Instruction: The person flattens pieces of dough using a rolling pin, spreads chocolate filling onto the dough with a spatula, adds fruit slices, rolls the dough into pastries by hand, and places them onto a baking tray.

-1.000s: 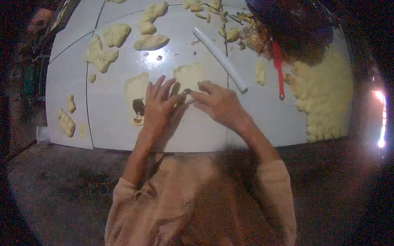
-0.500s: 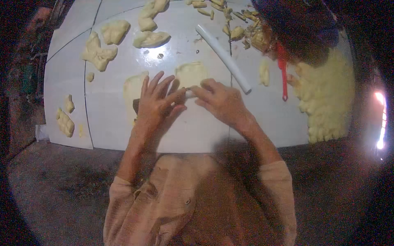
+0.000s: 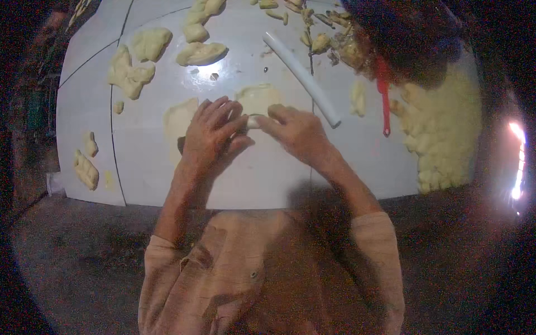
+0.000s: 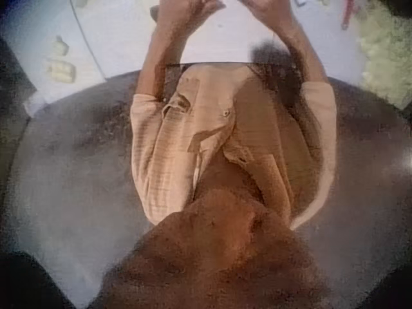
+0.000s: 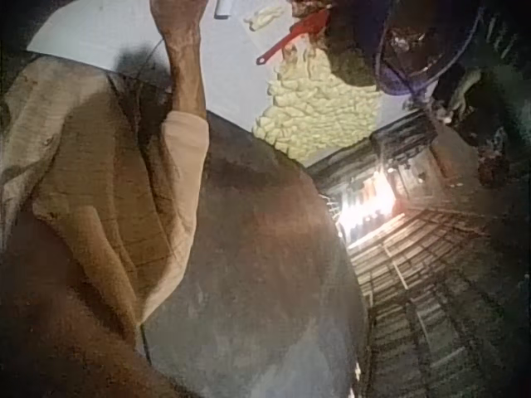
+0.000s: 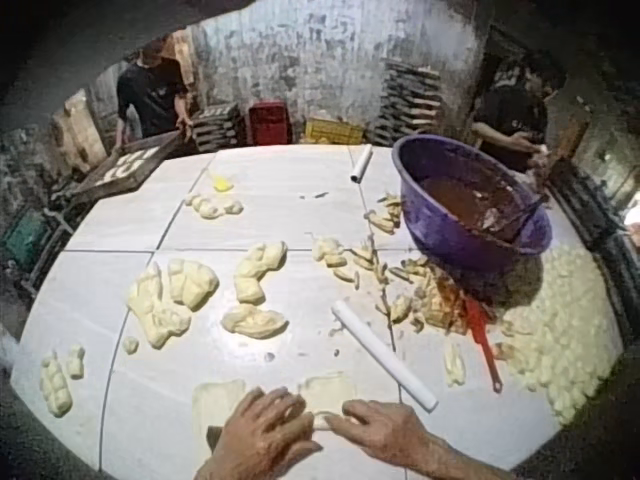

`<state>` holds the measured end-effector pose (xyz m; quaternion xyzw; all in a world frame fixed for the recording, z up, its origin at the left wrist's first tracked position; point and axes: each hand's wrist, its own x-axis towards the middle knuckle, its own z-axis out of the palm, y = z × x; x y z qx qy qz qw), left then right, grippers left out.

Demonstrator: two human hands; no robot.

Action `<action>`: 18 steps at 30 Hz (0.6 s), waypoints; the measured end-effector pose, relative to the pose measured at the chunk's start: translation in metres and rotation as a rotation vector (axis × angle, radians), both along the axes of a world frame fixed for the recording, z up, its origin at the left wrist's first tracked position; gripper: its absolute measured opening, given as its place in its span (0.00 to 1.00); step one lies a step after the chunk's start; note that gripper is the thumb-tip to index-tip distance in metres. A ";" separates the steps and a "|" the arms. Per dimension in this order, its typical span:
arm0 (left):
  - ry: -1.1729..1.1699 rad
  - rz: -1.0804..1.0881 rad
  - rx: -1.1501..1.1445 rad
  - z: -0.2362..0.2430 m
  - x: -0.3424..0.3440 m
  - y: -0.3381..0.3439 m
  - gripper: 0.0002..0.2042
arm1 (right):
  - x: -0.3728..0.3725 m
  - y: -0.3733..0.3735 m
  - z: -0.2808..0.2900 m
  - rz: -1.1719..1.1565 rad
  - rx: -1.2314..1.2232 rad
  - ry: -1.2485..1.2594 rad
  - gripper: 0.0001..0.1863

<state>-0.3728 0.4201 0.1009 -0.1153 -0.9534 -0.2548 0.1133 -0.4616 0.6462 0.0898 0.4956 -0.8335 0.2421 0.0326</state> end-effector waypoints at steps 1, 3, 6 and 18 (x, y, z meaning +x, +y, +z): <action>-0.041 -0.019 -0.007 0.005 -0.001 0.001 0.14 | -0.003 0.001 0.000 -0.004 0.003 0.000 0.14; -0.033 -0.024 0.026 0.004 -0.004 -0.007 0.14 | -0.008 -0.002 0.003 -0.059 -0.017 -0.081 0.10; 0.046 0.064 -0.024 -0.005 -0.009 -0.012 0.12 | -0.011 -0.002 0.000 -0.114 -0.116 -0.111 0.10; 0.089 0.056 0.055 0.003 -0.013 -0.003 0.12 | -0.014 0.004 0.008 -0.116 -0.083 -0.045 0.12</action>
